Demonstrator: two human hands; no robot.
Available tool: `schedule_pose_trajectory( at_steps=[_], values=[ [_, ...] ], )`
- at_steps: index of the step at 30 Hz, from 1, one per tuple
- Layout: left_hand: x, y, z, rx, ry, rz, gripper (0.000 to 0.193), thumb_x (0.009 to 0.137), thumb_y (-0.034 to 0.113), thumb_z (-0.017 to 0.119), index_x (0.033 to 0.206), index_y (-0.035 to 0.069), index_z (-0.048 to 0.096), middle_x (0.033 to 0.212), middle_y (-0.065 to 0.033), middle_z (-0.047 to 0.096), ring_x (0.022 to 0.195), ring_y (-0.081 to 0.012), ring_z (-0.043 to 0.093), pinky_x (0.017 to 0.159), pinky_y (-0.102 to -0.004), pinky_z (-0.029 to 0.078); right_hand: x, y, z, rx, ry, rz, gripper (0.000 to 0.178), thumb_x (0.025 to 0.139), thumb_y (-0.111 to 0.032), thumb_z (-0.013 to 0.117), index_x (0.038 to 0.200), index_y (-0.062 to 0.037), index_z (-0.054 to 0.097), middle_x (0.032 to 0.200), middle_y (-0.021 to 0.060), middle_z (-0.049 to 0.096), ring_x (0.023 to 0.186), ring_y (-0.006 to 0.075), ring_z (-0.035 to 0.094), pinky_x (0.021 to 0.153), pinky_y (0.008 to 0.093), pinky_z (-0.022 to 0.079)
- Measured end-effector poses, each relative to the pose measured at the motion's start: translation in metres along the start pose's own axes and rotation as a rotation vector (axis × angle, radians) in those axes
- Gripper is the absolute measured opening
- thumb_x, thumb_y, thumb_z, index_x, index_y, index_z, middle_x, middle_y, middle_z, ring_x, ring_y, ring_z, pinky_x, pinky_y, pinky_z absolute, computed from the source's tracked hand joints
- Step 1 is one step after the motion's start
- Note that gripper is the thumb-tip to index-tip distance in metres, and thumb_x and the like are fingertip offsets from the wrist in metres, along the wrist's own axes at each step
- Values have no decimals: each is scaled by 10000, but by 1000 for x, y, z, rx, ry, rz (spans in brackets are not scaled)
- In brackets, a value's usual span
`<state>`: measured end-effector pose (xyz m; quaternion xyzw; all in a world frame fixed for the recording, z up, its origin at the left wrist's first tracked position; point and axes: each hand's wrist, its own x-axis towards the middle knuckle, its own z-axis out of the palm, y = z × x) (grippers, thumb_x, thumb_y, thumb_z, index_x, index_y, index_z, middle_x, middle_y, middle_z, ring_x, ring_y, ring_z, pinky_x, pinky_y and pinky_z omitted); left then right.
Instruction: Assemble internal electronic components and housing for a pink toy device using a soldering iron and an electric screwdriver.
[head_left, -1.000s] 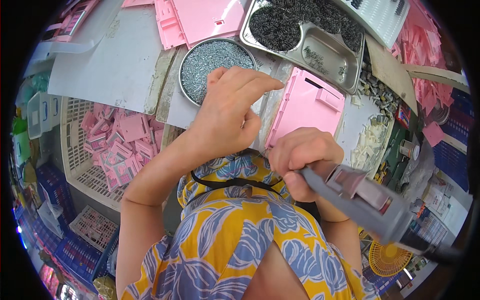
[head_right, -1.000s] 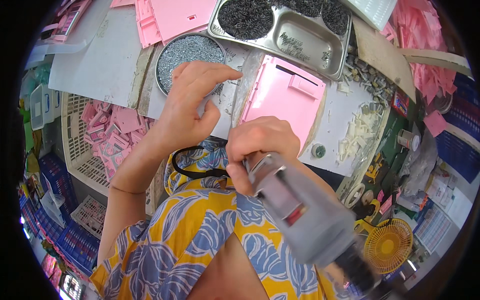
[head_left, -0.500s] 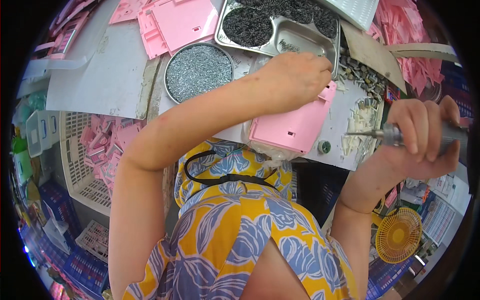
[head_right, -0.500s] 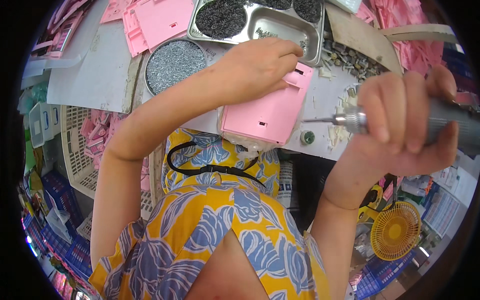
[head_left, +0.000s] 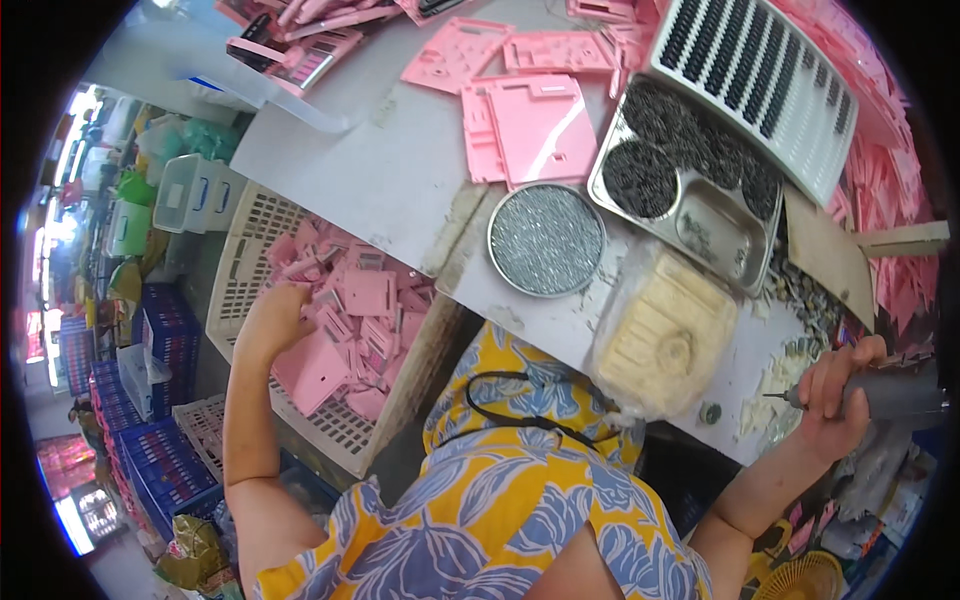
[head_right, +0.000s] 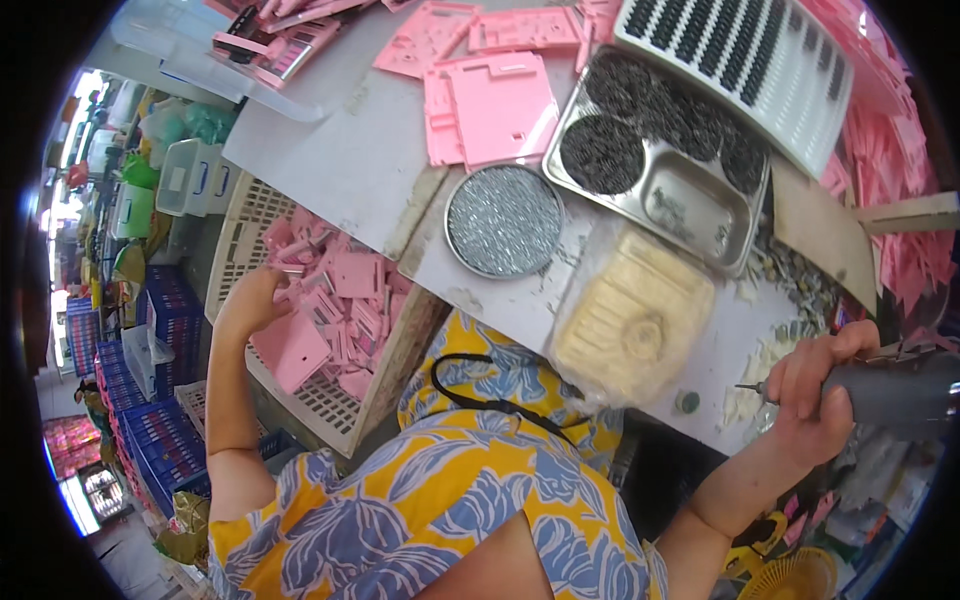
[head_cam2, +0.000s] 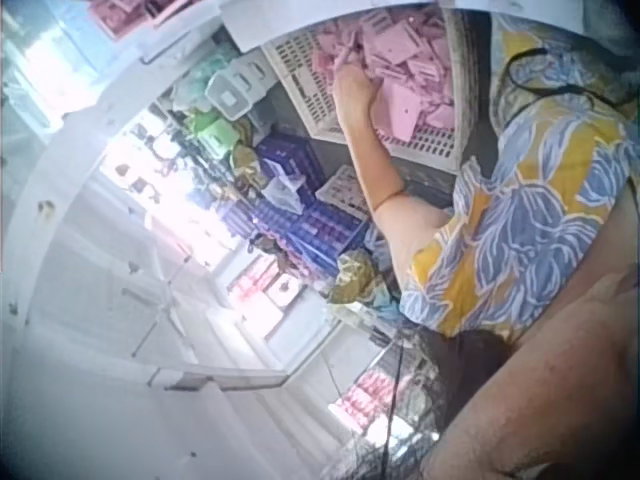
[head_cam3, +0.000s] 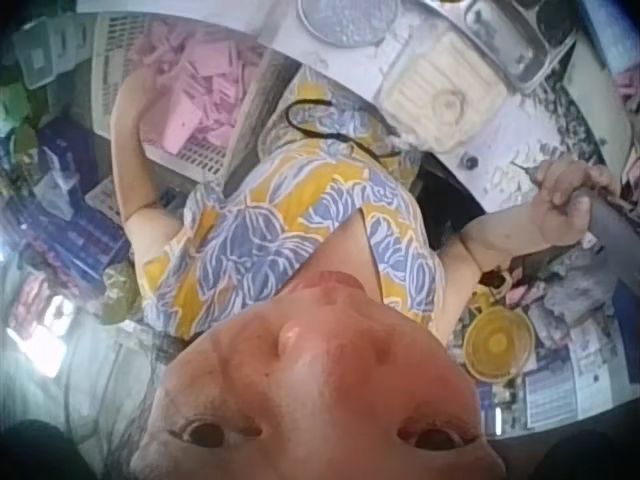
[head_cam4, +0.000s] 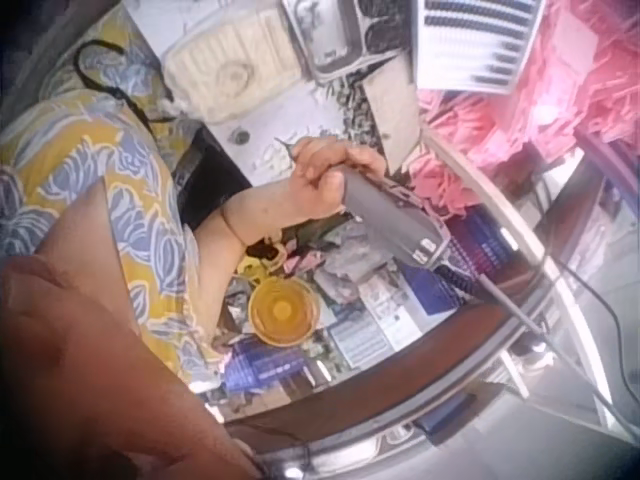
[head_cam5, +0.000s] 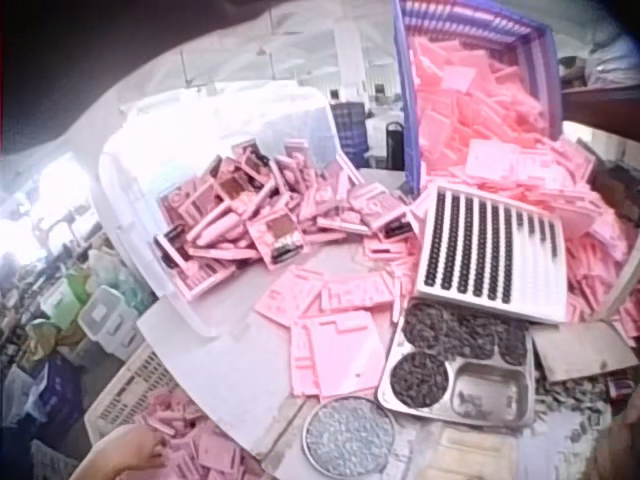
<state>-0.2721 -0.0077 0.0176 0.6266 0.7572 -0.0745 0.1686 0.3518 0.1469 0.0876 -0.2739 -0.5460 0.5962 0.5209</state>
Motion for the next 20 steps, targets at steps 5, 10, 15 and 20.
schedule_pose_trajectory(
  at_steps=[5,10,15,20],
  values=[
    [113,80,-40,-293,302,216,263,872,280,699,925,22,690,870,-161,692,828,-338,676,752,-423,525,18,14,11,-166,148,-73,541,906,-300,734,1285,-42,446,693,-9,469,564,92,450,596,277,456],
    [319,84,-84,-331,719,118,310,846,348,683,922,49,716,893,-180,723,865,-355,693,773,-446,535,25,23,28,-362,265,-70,623,872,-329,761,1324,-37,447,814,36,498,676,115,510,680,316,473],
    [505,19,-96,-647,792,-529,823,690,552,809,1188,-68,599,1165,-265,683,1125,-400,666,978,-425,522,25,23,25,-312,257,-53,618,869,-323,764,1317,-38,448,772,26,509,645,114,514,657,310,472],
    [497,107,-108,-960,669,-671,1229,657,623,829,1500,-80,278,1463,-230,520,1263,-400,588,1074,-408,477,16,14,15,-375,340,-66,620,876,-334,765,1322,-47,443,755,28,525,629,116,522,654,313,492]
  ],
)
